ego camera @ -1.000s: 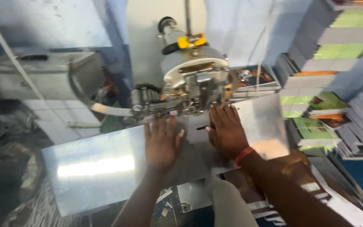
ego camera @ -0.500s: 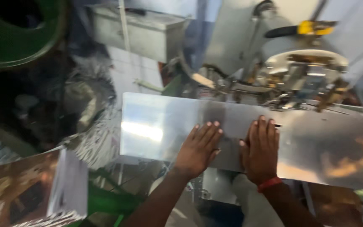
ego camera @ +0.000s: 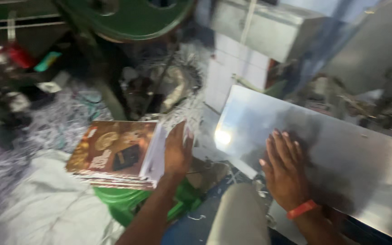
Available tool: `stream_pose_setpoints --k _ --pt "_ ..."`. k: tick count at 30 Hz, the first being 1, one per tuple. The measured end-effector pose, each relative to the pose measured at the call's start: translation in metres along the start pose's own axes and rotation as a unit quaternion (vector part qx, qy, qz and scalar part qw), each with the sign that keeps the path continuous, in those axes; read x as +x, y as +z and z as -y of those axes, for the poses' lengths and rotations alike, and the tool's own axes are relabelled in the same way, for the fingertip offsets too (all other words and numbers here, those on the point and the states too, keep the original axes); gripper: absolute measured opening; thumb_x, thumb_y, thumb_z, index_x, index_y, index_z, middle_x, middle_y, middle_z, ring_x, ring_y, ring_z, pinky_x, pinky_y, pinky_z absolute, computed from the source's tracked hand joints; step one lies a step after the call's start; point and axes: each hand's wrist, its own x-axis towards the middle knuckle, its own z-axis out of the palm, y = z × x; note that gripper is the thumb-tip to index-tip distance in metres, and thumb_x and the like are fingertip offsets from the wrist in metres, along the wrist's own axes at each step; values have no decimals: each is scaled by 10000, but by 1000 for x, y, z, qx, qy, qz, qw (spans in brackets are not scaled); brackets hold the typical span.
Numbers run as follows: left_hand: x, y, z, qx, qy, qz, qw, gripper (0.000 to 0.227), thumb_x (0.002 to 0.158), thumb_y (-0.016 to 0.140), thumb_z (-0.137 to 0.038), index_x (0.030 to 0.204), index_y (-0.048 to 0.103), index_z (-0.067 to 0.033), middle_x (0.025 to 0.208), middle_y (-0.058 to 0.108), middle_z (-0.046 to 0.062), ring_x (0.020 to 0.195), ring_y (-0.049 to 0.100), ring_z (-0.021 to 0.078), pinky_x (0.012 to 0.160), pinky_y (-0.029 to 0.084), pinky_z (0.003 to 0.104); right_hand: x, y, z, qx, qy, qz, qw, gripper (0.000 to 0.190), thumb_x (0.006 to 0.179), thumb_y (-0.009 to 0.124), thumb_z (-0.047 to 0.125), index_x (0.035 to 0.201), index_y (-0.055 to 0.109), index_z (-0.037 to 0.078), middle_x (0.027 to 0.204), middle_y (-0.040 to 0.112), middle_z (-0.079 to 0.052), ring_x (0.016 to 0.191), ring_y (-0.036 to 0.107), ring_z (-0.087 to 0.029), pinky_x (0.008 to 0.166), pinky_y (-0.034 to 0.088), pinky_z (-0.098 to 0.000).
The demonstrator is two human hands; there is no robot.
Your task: The person repeatedly picks up booklets, places them into a binding machine, and removes them after processing. The person stacks the finished booklets on a nearby surface.
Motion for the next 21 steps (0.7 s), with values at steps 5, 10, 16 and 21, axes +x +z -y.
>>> stream_pose_setpoints --k 5,10,16,21 --pt "-14 -69 101 118 -99 -221 963 461 896 672 -232 1322 598 -69 1318 623 203 1261 562 397 1102 415 517 15 21 36 78 -45 -23 996 476 854 659 105 1303 600 -42 1474 522 -215 1415 454 -414 1200 331 -560" --pt "-30 -111 178 121 -369 -332 860 538 746 842 -253 1202 632 -60 1183 627 226 1141 598 416 1001 466 510 28 35 73 120 -73 -16 990 421 786 680 44 1192 631 -57 1336 591 -223 1320 518 -428 1149 395 -535" --pt "-45 -123 222 -32 -501 -386 774 821 640 956 -253 1255 508 54 1208 663 271 1110 670 401 983 536 443 31 47 96 140 -86 -7 986 434 766 699 27 1188 637 -54 1317 609 -200 1286 550 -414 1121 436 -490" --pt "-42 -120 229 -170 -480 -400 762 668 640 861 -151 1222 590 37 1144 733 217 1022 741 356 876 584 433 25 54 97 162 -72 21 984 486 747 715 34 1224 645 -31 1326 618 -172 1283 561 -373 1112 445 -455"
